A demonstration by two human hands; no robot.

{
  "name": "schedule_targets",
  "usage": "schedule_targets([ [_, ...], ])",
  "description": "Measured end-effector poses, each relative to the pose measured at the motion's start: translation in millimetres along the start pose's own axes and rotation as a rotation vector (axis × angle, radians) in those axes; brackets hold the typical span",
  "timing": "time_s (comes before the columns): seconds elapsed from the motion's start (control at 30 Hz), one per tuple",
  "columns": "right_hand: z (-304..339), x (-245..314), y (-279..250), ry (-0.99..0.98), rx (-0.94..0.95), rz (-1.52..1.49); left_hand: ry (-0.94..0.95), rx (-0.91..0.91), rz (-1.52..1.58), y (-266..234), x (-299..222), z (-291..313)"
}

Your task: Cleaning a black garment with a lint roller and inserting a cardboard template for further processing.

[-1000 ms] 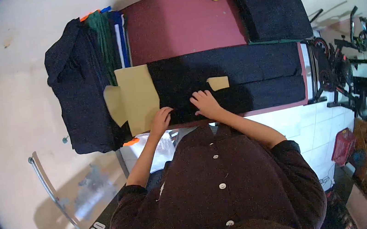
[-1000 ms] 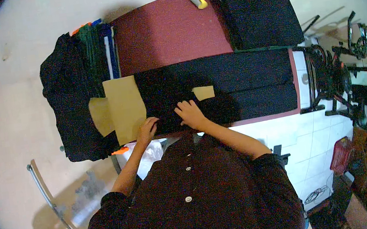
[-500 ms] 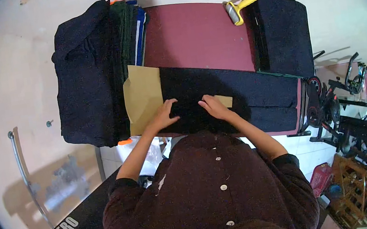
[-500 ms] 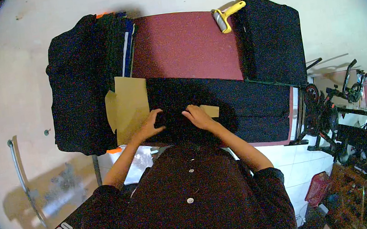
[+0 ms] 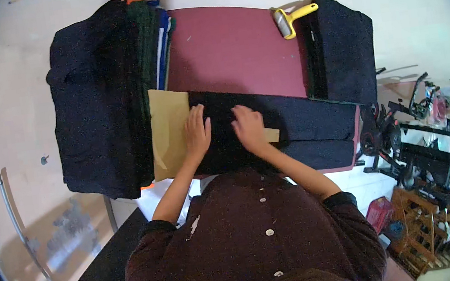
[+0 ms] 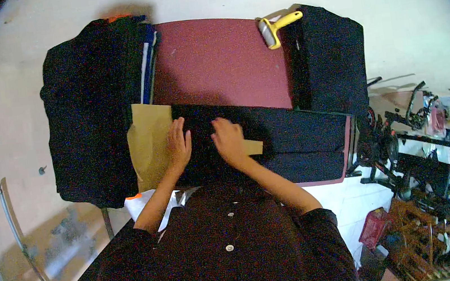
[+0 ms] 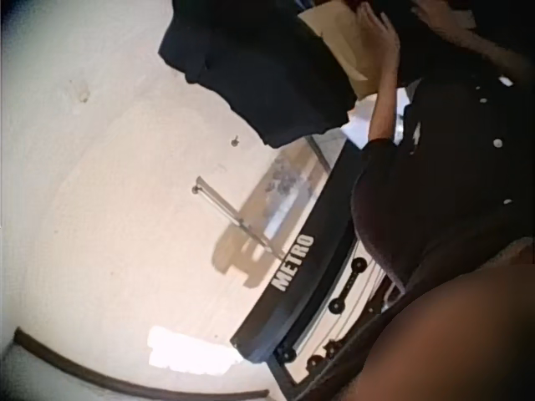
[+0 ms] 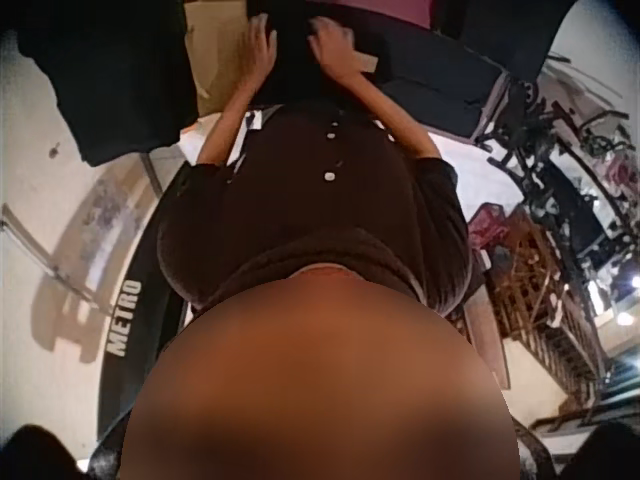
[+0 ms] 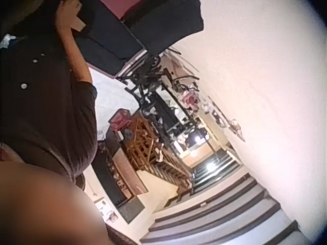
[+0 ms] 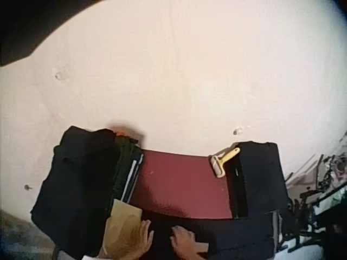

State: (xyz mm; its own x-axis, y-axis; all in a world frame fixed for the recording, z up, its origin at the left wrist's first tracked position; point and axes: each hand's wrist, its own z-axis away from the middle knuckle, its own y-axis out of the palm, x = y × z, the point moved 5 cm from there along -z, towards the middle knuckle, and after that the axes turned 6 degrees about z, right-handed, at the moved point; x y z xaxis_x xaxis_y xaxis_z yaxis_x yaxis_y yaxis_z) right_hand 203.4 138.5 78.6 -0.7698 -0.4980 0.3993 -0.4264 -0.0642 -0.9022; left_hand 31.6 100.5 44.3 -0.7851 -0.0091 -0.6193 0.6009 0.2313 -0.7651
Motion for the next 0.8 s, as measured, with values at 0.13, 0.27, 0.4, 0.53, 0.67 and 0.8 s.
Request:
schedule_targets([
  [0.13, 33.2, -2.7, 32.2, -0.078, 0.104, 0.131, 0.157, 0.257, -0.121, 12.9, -7.2, 27.6],
  [0.27, 48.4, -19.1, 39.4, -0.106, 0.166, 0.161, 0.152, 0.357, -0.221, 18.6, 1.4, 35.1],
  [0.4, 53.9, -46.2, 15.8, -0.007, 0.082, 0.035, 0.169, 0.399, -0.244, 27.2, 5.5, 38.5],
  [0.53, 103.9, -144.7, -48.6, 0.398, -0.395, 0.208, 0.124, 0.29, -0.266, 30.1, -17.8, 29.1],
  [0.67, 216.0, -259.2, -121.2, 0.956, -0.506, 0.449, 0.266, 0.225, -0.034, 48.9, -91.8, 12.9],
  [0.8, 327.3, -340.5, -137.4, 1.134, -0.379, 0.372, 0.533, 0.402, 0.409, 119.9, -199.3, 2.7],
])
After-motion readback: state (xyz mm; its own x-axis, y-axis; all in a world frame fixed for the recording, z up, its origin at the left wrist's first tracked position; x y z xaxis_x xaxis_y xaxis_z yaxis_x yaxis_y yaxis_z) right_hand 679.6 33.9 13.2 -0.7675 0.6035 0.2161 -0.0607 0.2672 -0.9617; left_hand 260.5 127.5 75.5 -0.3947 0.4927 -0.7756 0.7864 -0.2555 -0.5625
